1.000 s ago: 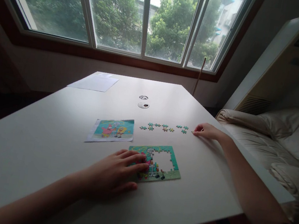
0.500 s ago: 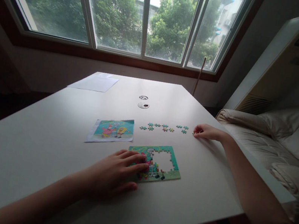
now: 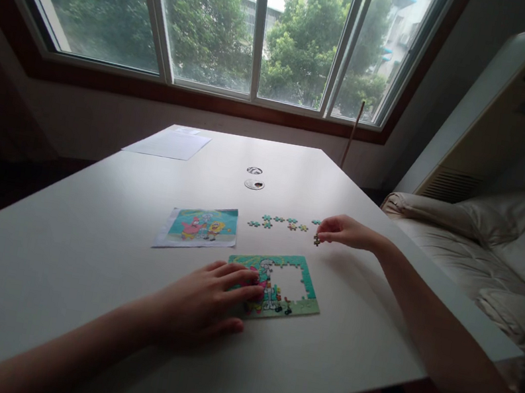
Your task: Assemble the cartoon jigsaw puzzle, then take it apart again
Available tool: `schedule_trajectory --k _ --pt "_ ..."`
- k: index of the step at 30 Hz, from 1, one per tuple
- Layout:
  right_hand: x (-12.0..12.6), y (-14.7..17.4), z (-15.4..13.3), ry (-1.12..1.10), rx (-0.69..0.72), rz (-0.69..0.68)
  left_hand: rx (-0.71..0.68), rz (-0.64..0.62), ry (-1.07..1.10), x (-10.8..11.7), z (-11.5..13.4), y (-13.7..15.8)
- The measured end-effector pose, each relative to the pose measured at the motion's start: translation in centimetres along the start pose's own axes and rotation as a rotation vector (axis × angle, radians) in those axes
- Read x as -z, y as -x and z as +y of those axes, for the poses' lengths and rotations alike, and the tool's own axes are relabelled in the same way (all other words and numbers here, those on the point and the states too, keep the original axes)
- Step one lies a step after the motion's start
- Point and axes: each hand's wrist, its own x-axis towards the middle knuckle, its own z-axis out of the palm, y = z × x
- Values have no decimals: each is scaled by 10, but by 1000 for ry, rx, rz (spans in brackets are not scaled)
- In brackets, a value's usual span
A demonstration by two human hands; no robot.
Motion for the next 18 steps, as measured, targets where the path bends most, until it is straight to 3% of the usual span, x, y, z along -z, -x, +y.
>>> schedule_trajectory --k 7,18 --pt "-12 -11 9 145 -93 93 -6 13 11 -2 -1 0" --pt "-27 -17 3 461 -71 365 -8 24 3 -2 -2 0"
